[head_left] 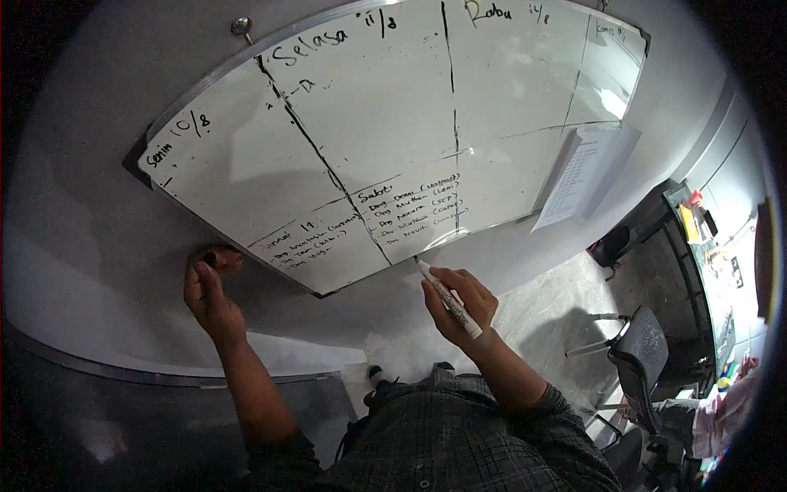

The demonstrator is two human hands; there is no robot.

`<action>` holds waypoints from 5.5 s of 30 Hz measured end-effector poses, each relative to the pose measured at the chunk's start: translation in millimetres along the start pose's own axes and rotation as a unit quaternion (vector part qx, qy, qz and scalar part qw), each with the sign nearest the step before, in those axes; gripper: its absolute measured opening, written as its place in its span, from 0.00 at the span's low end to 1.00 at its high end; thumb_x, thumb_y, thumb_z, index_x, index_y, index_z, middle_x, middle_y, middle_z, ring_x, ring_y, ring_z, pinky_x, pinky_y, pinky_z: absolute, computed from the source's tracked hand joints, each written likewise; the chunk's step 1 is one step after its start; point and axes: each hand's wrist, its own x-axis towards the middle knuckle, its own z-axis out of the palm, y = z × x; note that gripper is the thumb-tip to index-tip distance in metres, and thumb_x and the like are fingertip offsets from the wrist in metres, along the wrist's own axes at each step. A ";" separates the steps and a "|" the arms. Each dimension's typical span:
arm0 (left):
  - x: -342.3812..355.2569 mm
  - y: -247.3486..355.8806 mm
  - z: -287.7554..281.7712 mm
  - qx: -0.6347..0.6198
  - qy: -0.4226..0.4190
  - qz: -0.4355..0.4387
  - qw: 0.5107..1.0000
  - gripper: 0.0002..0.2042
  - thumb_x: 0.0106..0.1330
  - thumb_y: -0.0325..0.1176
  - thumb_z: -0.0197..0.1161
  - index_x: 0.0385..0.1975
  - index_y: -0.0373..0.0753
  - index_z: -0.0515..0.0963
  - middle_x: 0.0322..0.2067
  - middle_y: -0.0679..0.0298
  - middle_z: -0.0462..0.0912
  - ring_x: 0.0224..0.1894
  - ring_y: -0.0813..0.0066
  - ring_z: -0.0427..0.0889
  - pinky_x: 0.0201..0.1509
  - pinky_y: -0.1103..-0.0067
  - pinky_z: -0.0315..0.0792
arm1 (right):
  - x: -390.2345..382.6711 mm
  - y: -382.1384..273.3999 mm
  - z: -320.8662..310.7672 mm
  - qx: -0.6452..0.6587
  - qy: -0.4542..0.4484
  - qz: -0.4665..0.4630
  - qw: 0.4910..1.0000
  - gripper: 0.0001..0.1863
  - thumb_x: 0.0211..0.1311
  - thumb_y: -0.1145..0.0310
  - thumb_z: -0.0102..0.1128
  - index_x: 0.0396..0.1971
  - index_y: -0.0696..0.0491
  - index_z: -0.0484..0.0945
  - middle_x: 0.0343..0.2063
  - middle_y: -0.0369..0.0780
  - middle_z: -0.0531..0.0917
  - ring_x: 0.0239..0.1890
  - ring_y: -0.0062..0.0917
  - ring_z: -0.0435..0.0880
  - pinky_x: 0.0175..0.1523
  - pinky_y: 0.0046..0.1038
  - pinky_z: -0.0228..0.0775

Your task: The person writes on a whiteboard, walks to a laboratory bench, and then uses pliers and a small handheld tool to trim and refine a pink dental prosthetic model held in a metal flask.

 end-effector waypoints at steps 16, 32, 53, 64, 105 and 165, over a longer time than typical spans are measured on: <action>-0.3 5.2 9.6 0.035 0.014 0.015 0.999 0.22 0.85 0.50 0.49 0.39 0.36 0.78 0.36 0.62 0.82 0.39 0.74 0.79 0.50 0.75 0.70 | -14.2 2.5 -1.6 0.000 -0.014 0.011 1.000 0.15 0.60 0.79 0.75 0.46 0.60 0.84 0.32 0.46 0.89 0.30 0.28 0.90 0.33 0.27 0.82; -148.3 30.1 72.3 0.130 -0.280 -0.077 0.948 0.12 0.78 0.38 0.62 0.44 0.33 0.82 0.37 0.52 0.87 0.39 0.59 0.89 0.46 0.69 0.80 | -68.0 -26.8 -62.2 0.088 -0.102 0.228 0.964 0.10 0.64 0.75 0.73 0.43 0.61 0.86 0.32 0.43 0.91 0.32 0.20 0.91 0.35 0.23 0.81; -180.8 40.5 122.4 -0.028 -0.406 -0.229 0.884 0.13 0.75 0.37 0.67 0.49 0.34 0.83 0.39 0.55 0.89 0.42 0.69 0.87 0.48 0.71 0.78 | -63.0 -38.2 -88.8 0.247 -0.188 0.349 0.884 0.08 0.66 0.76 0.72 0.43 0.62 0.87 0.38 0.45 0.91 0.38 0.23 0.90 0.43 0.25 0.83; -190.5 39.9 116.8 -0.029 -0.417 -0.230 0.879 0.12 0.76 0.35 0.66 0.49 0.33 0.83 0.40 0.54 0.89 0.41 0.69 0.88 0.47 0.72 0.78 | -77.4 -37.9 -85.4 0.266 -0.192 0.346 0.879 0.10 0.66 0.75 0.72 0.44 0.62 0.87 0.39 0.45 0.91 0.38 0.22 0.90 0.43 0.25 0.83; -205.0 44.7 113.8 -0.077 -0.465 -0.338 0.815 0.20 0.85 0.41 0.46 0.32 0.36 0.75 0.19 0.66 0.70 0.23 0.79 0.67 0.32 0.71 0.64 | -72.8 -42.5 -91.1 0.334 -0.252 0.383 0.824 0.10 0.64 0.77 0.73 0.44 0.62 0.88 0.38 0.47 0.91 0.40 0.26 0.91 0.47 0.27 0.83; -212.1 46.1 116.7 -0.140 -0.404 -0.561 0.709 0.21 0.85 0.48 0.50 0.42 0.36 0.80 0.26 0.76 0.71 0.28 0.85 0.66 0.35 0.77 0.63 | -84.8 -37.2 -96.6 0.358 -0.273 0.341 0.825 0.11 0.65 0.79 0.73 0.46 0.61 0.87 0.41 0.47 0.92 0.44 0.27 0.91 0.50 0.28 0.83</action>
